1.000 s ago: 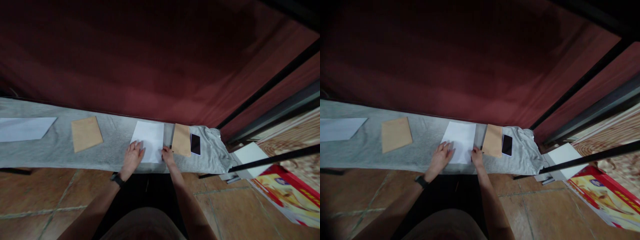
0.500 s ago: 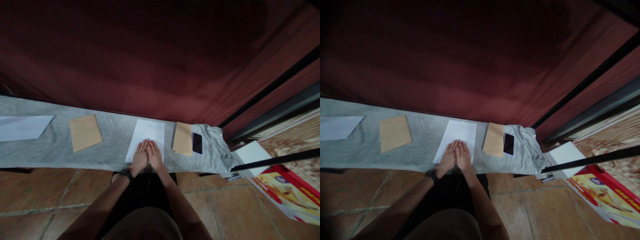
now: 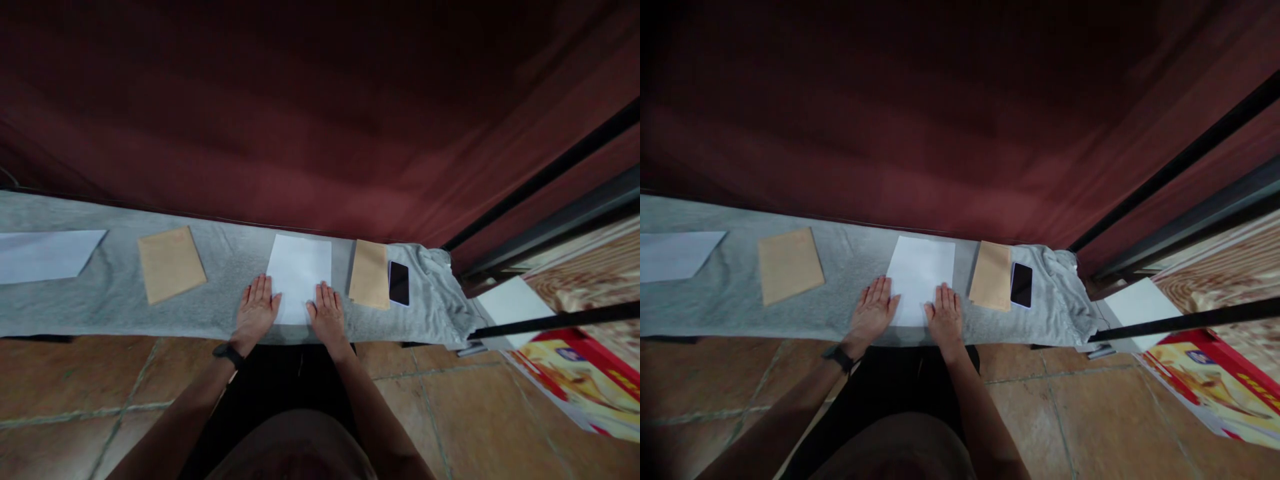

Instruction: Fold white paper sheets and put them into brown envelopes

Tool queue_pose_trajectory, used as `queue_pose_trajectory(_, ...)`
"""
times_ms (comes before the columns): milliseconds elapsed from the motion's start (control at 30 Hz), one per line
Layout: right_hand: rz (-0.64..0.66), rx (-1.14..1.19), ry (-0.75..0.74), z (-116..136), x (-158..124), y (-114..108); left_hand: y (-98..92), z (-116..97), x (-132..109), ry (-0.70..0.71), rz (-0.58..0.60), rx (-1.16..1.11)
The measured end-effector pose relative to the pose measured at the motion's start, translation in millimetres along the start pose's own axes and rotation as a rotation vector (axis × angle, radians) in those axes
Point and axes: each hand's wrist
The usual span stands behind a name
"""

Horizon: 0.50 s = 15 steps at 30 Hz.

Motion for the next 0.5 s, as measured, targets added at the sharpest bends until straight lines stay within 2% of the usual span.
queue_pose_trajectory(300, -0.006, -0.059, 0.018, -21.6, -24.5, -13.0, -9.5, 6.7, -9.7, -0.084, -0.020, -0.002)
queue_pose_trajectory(400, -0.011, -0.056, 0.049, -20.7, -28.7, -14.7, -11.3, -0.2, -6.9, -0.103, -0.029, -0.001)
queue_pose_trajectory(500, -0.013, -0.002, 0.097, -16.2, -18.1, -16.0, -10.9, -16.4, 5.7, -0.024, 0.023, -0.026)
Point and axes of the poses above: each hand's wrist, its own x-axis towards the middle knuckle, its own y-axis out of the palm, z = x × y, and after that the axes turned 7 degrees about -z, right-handed
